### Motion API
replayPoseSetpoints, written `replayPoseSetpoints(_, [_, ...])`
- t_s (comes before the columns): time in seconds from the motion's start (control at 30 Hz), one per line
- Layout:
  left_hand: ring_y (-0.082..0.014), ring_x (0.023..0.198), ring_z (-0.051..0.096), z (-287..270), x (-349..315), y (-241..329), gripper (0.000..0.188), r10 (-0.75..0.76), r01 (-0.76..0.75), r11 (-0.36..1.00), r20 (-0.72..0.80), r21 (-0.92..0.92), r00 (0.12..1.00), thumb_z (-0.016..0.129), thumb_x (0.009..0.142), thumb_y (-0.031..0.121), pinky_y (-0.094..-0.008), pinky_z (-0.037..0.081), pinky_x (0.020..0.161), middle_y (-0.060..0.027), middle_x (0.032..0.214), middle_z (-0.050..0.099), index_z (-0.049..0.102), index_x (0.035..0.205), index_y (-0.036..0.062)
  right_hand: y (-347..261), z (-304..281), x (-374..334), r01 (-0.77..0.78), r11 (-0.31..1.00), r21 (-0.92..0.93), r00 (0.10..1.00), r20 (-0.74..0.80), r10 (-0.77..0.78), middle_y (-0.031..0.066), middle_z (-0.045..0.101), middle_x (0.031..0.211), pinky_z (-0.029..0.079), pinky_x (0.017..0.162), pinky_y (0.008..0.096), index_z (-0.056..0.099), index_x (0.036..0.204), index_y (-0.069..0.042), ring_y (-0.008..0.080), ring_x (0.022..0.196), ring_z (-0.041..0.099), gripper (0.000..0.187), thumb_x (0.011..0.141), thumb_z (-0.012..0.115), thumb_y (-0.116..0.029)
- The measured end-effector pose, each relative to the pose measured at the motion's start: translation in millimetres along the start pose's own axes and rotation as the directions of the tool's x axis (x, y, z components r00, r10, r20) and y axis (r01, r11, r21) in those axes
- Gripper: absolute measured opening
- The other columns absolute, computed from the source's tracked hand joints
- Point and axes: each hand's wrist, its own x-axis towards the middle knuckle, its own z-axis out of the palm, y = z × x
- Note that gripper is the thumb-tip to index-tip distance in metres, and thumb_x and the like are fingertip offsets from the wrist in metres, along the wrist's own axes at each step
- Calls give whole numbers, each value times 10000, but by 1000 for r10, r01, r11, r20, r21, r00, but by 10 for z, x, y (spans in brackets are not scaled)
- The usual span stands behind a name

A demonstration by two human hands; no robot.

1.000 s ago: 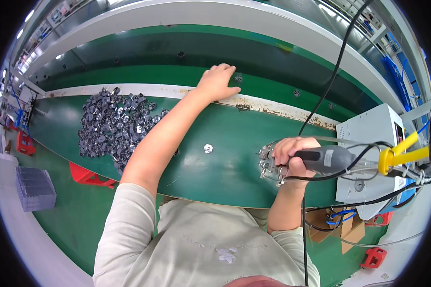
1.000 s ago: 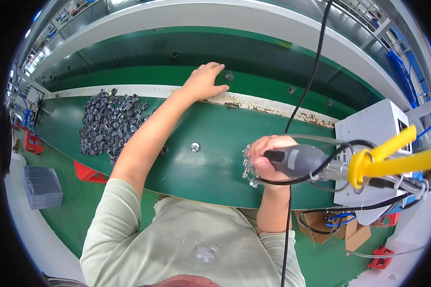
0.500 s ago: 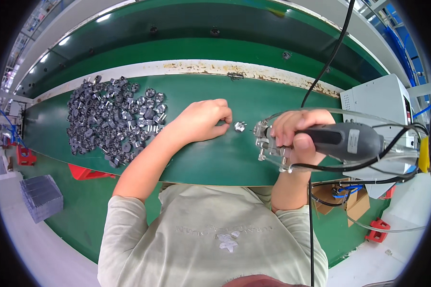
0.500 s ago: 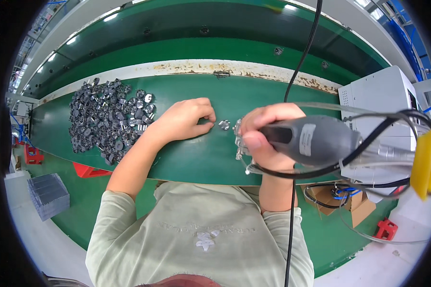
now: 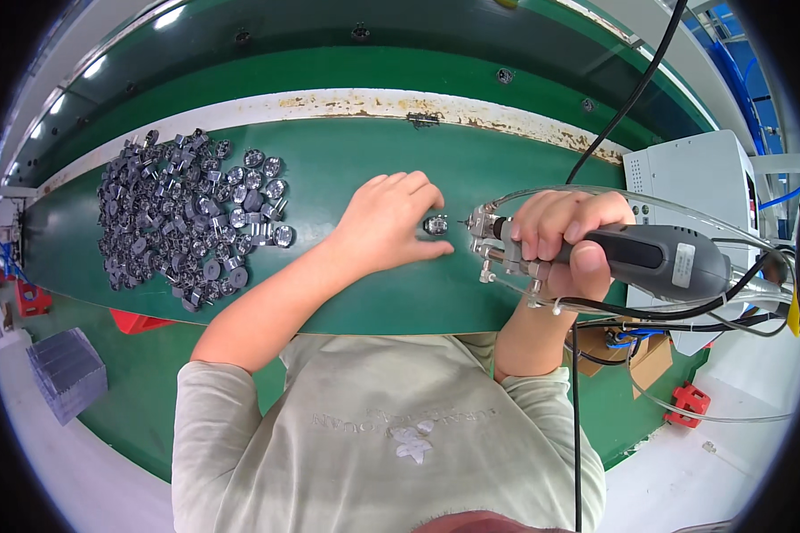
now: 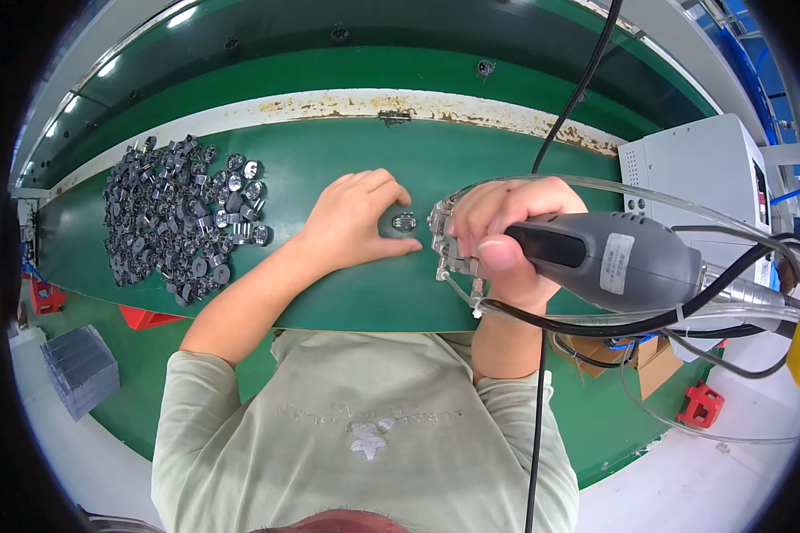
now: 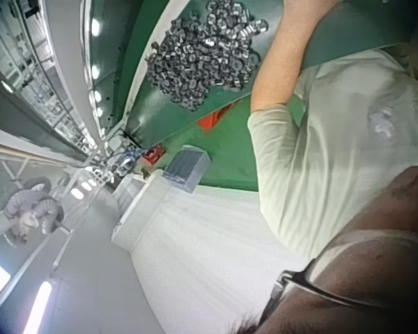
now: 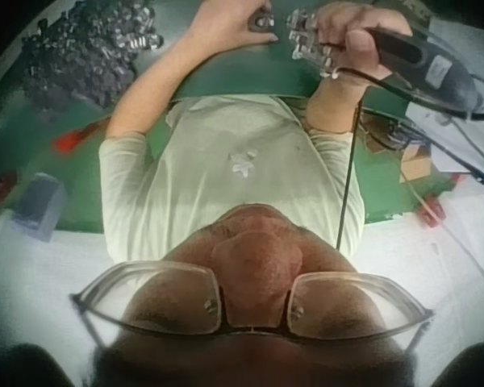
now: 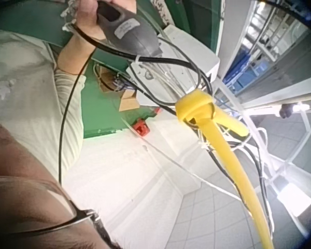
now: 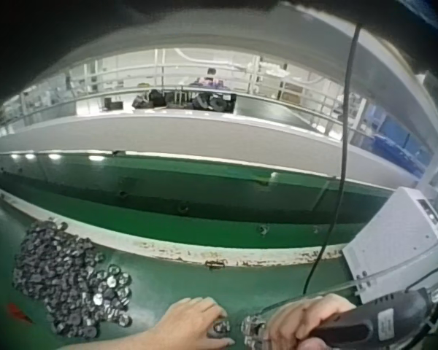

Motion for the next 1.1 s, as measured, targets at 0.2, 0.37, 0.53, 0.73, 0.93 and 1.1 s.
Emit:
replayPoseSetpoints(0.2, [-304, 933, 633, -109, -57, -82, 277, 56, -51, 995, 61, -81, 997, 796, 750, 194, -420, 499, 842, -84, 943, 631, 699, 979, 71, 121, 65, -31, 32, 999, 12, 998, 53, -33, 71, 579, 656, 537, 568, 344, 506, 886, -41, 167, 546, 564, 295, 846, 795, -84])
replayPoseSetpoints(0.37, [-303, 921, 631, -96, -46, -131, 258, 74, -65, 993, 91, -97, 993, 787, 756, 183, -424, 498, 840, -86, 924, 630, 708, 971, 63, 185, 72, -43, 17, 1000, 12, 998, 58, -18, 64, 580, 666, 509, 540, 330, 498, 897, -47, 154, 563, 549, 288, 851, 782, -56])
replayPoseSetpoints(0.53, [-302, 922, 631, -77, -53, -154, 255, 80, -71, 992, 84, -101, 993, 788, 757, 187, -427, 497, 843, -85, 921, 633, 713, 966, 63, 192, 67, -40, 29, 999, 31, 998, 52, -31, 66, 580, 663, 503, 525, 328, 497, 902, -48, 155, 544, 542, 278, 860, 772, -61])
replayPoseSetpoints(0.73, [-300, 930, 627, -86, -59, -150, 263, 76, -68, 993, 74, -100, 994, 791, 757, 193, -424, 492, 852, -83, 929, 634, 711, 970, 61, 213, 77, -19, 32, 999, 16, 998, 62, -33, 65, 568, 654, 507, 518, 331, 495, 902, -40, 157, 537, 545, 271, 869, 763, -71])
replayPoseSetpoints(0.93, [-295, 924, 624, -84, -67, -164, 267, 71, -62, 993, 86, -105, 994, 792, 758, 192, -410, 488, 834, -81, 928, 633, 710, 976, 62, 211, 87, -16, 56, 998, -16, 994, 98, -55, 69, 571, 659, 502, 513, 324, 494, 900, -34, 157, 535, 541, 253, 870, 744, -57])
replayPoseSetpoints(1.1, [-291, 925, 623, -89, -67, -163, 271, 70, -60, 993, 87, -106, 994, 794, 760, 193, -408, 487, 828, -81, 926, 632, 715, 986, 67, 205, 129, -9, 45, 997, -60, 995, 90, -40, 72, 575, 663, 509, 522, 328, 497, 895, -32, 162, 530, 540, 256, 864, 750, -57])
